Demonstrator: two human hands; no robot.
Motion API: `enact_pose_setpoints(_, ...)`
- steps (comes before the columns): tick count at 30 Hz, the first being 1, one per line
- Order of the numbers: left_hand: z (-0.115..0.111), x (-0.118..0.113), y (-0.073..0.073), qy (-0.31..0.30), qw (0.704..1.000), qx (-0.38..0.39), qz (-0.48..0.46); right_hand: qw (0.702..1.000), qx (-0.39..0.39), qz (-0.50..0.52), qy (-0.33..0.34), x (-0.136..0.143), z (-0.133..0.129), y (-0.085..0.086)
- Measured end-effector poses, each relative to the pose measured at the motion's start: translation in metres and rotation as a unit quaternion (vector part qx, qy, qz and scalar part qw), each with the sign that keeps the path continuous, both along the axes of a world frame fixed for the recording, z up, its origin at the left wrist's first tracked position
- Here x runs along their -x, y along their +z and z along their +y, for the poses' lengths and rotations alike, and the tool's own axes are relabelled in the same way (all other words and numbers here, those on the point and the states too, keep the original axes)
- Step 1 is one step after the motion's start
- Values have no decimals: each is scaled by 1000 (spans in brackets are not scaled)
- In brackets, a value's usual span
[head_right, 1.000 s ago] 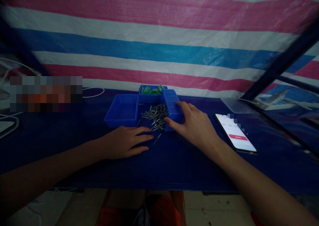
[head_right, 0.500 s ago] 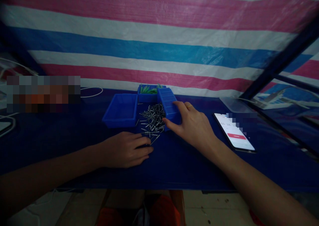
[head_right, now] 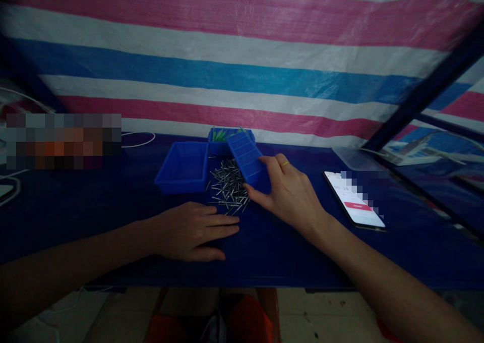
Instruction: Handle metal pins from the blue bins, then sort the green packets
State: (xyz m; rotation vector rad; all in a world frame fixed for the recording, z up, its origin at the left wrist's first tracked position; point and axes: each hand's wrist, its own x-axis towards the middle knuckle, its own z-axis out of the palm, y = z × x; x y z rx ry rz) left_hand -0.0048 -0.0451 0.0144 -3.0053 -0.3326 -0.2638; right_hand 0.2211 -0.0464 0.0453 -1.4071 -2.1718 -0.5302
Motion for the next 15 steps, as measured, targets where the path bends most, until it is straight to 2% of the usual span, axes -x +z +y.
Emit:
enact_pose_setpoints(9, 1, 1, -3, -4, 1000, 0, -16, 1000, -18, 6, 23, -1, 0, -4)
enact_pose_setpoints(15, 0, 0, -1, -8, 1000, -15, -8, 1000, -21, -1, 2, -2, 0, 0)
